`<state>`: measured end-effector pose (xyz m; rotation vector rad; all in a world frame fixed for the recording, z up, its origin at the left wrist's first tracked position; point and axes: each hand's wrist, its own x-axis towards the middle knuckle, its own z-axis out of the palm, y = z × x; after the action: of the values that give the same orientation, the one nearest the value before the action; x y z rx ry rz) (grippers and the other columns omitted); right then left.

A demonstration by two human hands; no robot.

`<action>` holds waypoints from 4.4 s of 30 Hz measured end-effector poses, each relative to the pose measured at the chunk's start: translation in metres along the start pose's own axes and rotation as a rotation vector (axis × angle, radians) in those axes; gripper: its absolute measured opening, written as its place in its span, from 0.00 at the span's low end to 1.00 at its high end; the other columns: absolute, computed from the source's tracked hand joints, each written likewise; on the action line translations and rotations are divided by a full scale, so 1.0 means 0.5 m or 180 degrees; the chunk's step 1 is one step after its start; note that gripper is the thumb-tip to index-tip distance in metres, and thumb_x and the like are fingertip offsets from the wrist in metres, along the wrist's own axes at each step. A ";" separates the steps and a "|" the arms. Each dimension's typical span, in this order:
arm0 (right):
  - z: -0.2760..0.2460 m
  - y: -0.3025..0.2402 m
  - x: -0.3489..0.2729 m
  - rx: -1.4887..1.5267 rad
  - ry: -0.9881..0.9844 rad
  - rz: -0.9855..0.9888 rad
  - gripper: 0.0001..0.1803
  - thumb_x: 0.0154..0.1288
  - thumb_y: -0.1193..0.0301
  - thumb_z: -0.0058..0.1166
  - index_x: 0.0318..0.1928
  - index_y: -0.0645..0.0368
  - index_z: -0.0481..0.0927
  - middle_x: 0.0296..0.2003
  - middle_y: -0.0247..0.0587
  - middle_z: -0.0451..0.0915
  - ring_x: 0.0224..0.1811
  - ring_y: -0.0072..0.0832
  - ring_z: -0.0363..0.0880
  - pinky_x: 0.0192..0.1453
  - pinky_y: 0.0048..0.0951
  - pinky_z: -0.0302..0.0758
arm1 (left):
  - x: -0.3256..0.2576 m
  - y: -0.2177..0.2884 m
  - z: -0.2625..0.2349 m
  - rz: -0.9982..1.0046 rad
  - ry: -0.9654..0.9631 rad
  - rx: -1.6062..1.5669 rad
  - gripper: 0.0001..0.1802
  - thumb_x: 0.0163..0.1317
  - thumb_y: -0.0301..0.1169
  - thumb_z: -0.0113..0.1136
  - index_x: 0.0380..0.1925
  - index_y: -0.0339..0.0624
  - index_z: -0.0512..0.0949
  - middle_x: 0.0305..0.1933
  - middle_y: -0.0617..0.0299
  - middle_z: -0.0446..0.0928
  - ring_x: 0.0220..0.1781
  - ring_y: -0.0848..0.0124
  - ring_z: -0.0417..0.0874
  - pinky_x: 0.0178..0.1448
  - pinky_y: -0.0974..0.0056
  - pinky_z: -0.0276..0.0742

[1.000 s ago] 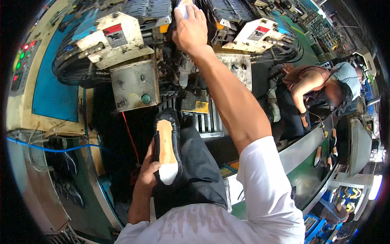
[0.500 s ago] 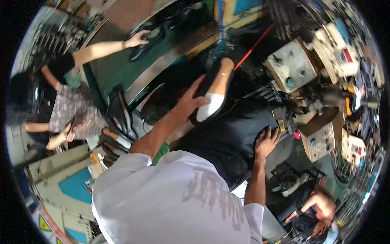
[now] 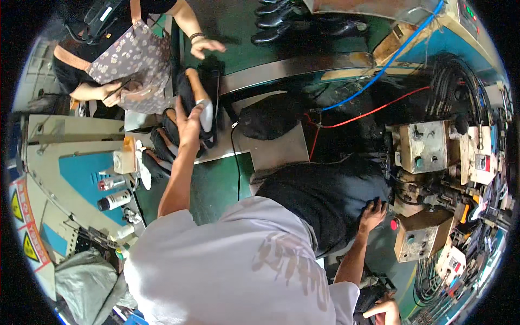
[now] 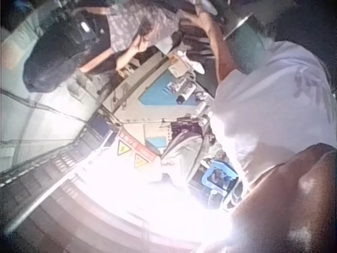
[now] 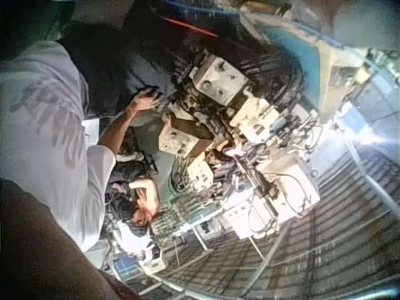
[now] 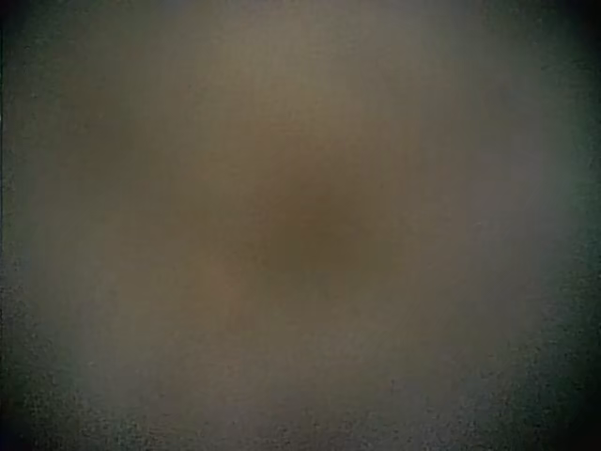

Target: The person assembles shoes by placing the upper onto a last, securing it in a machine, and then removing the finished shoe. They repeat this process for multiple shoes, handling the shoe parts and operating the machine controls.

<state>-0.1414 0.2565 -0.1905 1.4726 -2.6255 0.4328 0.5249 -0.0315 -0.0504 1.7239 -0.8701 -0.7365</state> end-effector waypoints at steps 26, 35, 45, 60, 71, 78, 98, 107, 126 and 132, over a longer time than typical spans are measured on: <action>-0.191 -0.181 -0.602 0.0815 0.2417 0.4105 0.22 0.68 0.69 0.61 0.61 0.62 0.82 0.55 0.60 0.85 0.58 0.55 0.83 0.65 0.46 0.79 | -0.801 0.359 0.586 0.5312 -0.7102 0.0903 0.23 0.78 0.30 0.56 0.70 0.38 0.75 0.49 0.43 0.79 0.52 0.44 0.81 0.56 0.49 0.76; -0.299 -0.497 -1.404 -0.0439 0.1138 0.7536 0.36 0.66 0.67 0.62 0.74 0.60 0.72 0.66 0.61 0.80 0.67 0.56 0.80 0.73 0.48 0.76 | -0.958 0.292 0.561 0.5559 -0.8310 0.1427 0.21 0.74 0.27 0.60 0.66 0.39 0.78 0.47 0.45 0.80 0.48 0.45 0.82 0.55 0.48 0.77; -0.470 -0.264 -1.705 -0.1419 -0.0262 0.7277 0.40 0.74 0.55 0.55 0.84 0.35 0.60 0.77 0.72 0.63 0.82 0.64 0.59 0.83 0.52 0.62 | -0.824 0.270 0.745 0.5582 -0.6894 0.2645 0.19 0.78 0.29 0.55 0.63 0.30 0.80 0.63 0.39 0.82 0.66 0.42 0.82 0.69 0.49 0.76; -0.388 -0.286 -1.673 0.0551 0.1359 0.7448 0.70 0.58 0.42 0.72 0.87 0.53 0.38 0.71 0.72 0.72 0.77 0.63 0.68 0.77 0.51 0.69 | -0.877 0.302 0.714 0.5967 -0.6652 0.2921 0.21 0.79 0.33 0.54 0.61 0.26 0.80 0.59 0.37 0.83 0.60 0.41 0.84 0.65 0.45 0.78; -0.186 -0.482 -1.318 0.0892 0.3879 0.6669 0.58 0.60 0.60 0.73 0.84 0.60 0.54 0.73 0.60 0.73 0.75 0.45 0.73 0.77 0.39 0.70 | -1.139 0.204 0.545 0.4896 -0.8766 -0.0001 0.16 0.74 0.25 0.57 0.57 0.28 0.82 0.50 0.41 0.84 0.51 0.44 0.86 0.56 0.51 0.80; -0.374 -0.391 -0.781 0.3623 0.4003 0.5051 0.50 0.65 0.65 0.70 0.83 0.60 0.58 0.44 0.41 0.81 0.43 0.28 0.80 0.46 0.32 0.78 | -1.205 0.267 0.508 0.3470 -0.9093 -0.0613 0.21 0.77 0.26 0.60 0.68 0.35 0.77 0.62 0.47 0.80 0.59 0.56 0.86 0.59 0.58 0.85; -0.336 -0.413 -0.254 0.0308 -0.0208 0.1937 0.47 0.57 0.61 0.76 0.78 0.26 0.71 0.83 0.69 0.43 0.63 0.62 0.69 0.65 0.52 0.80 | -0.834 0.174 0.831 0.3347 -0.6126 -0.0004 0.13 0.75 0.31 0.58 0.48 0.34 0.86 0.46 0.40 0.86 0.49 0.41 0.88 0.50 0.50 0.83; -0.351 -0.383 -0.250 0.0409 -0.0071 0.1705 0.50 0.54 0.64 0.77 0.77 0.22 0.71 0.83 0.70 0.42 0.58 0.62 0.71 0.54 0.51 0.87 | -0.839 0.180 0.854 0.3225 -0.6301 0.0518 0.15 0.76 0.35 0.57 0.49 0.36 0.85 0.45 0.40 0.86 0.53 0.40 0.86 0.52 0.50 0.83; -0.620 -0.116 -0.062 0.0065 0.1228 0.1954 0.36 0.60 0.67 0.74 0.70 0.38 0.81 0.80 0.76 0.51 0.74 0.70 0.65 0.75 0.60 0.71 | -1.205 0.518 1.365 -0.1484 -0.7176 -0.0621 0.22 0.75 0.44 0.66 0.60 0.42 0.77 0.50 0.59 0.85 0.50 0.65 0.88 0.54 0.53 0.87; -0.621 0.042 0.194 -0.0240 0.1429 0.1407 0.37 0.61 0.64 0.72 0.72 0.36 0.80 0.79 0.76 0.52 0.71 0.72 0.66 0.73 0.62 0.73 | -0.993 0.568 1.145 -0.1276 -0.7471 -0.0954 0.33 0.75 0.44 0.65 0.70 0.34 0.68 0.54 0.45 0.83 0.50 0.50 0.91 0.55 0.47 0.91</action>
<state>-0.2261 0.2785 0.1232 0.6588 -2.5336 0.6090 -0.2701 0.0271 0.0896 -0.0763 -1.5222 -2.9930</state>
